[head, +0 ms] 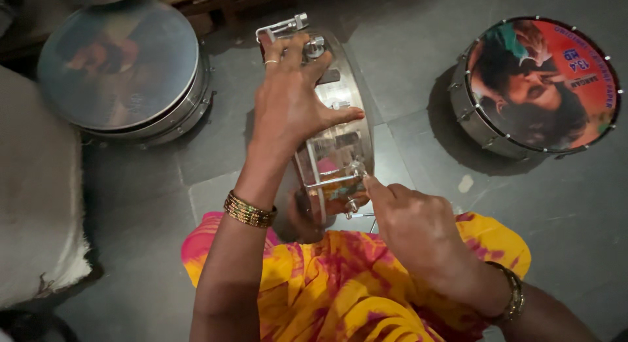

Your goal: The person tightens components on the side of a drum-like instrument using a wrench.

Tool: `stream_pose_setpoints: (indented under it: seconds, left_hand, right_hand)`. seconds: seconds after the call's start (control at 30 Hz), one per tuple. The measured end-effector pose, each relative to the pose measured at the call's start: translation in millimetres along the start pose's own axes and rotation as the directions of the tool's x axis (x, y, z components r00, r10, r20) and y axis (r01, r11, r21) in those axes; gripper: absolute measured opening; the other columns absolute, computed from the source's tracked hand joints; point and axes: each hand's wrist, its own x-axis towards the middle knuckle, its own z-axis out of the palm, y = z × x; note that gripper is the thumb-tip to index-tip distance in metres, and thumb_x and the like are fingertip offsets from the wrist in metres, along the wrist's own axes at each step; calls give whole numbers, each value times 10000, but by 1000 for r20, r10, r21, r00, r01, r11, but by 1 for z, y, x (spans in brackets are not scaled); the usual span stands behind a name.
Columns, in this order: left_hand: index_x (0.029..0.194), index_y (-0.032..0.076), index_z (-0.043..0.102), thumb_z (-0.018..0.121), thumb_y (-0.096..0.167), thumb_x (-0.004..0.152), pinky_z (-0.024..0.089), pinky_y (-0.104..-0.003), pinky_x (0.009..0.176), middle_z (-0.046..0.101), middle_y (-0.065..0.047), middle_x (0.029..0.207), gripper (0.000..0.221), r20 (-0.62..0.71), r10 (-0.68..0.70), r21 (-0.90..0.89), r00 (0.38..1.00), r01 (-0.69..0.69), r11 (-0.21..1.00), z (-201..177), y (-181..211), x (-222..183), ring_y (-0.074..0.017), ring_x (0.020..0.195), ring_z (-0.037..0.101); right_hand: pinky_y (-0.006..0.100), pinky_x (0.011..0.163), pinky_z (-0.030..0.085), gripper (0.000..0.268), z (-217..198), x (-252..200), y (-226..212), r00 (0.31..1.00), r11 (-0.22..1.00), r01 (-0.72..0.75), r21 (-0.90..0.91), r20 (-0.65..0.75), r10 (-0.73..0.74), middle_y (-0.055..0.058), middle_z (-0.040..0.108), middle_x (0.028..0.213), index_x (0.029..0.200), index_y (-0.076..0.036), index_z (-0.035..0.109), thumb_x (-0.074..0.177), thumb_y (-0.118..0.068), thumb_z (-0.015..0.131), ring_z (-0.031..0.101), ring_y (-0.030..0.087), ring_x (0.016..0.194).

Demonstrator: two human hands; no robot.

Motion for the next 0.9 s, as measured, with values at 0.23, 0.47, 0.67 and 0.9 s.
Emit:
stream_pose_setpoints:
  seconds: [0.23,0.47,0.67,0.9]
  left_hand:
    - [1196,64,757,968,588,550,396,-591,1111,556,-211,1408,858,-30,-31,18,999,31,999,1,-19,10,-459,1366,419]
    - [1278,69,739,950,633,626,410,-571,1107,510,-251,1473,887,-43,0,49,999,2,999,-6,-53,6,-493,1369,404]
    - [1250,66,759,951,632,624,458,-581,1012,533,-228,1438,866,-91,-30,71,995,37,997,-1,-55,-3,-512,1338,380]
    - [1215,76,745,960,587,588,538,-524,975,519,-185,1441,837,-79,1,29,997,1,1000,1,-21,-2,-423,1355,443]
  right_hand:
    - [357,458,481,442,48,-11,0,958,996,-15,84,-283,39,66,571,677,1342,5,638,902,-31,659,581,212,505]
    - [382,560,500,672,179,-38,7,958,885,102,454,-286,36,165,657,861,1562,39,340,936,-27,576,595,285,603]
    - [387,548,555,406,162,-74,10,771,497,-632,594,422,477,118,716,761,1426,-128,498,1033,-227,483,695,247,584]
    - [336,730,535,206,19,-18,51,958,751,-232,618,10,287,130,694,942,1052,5,673,1012,-147,540,700,229,838]
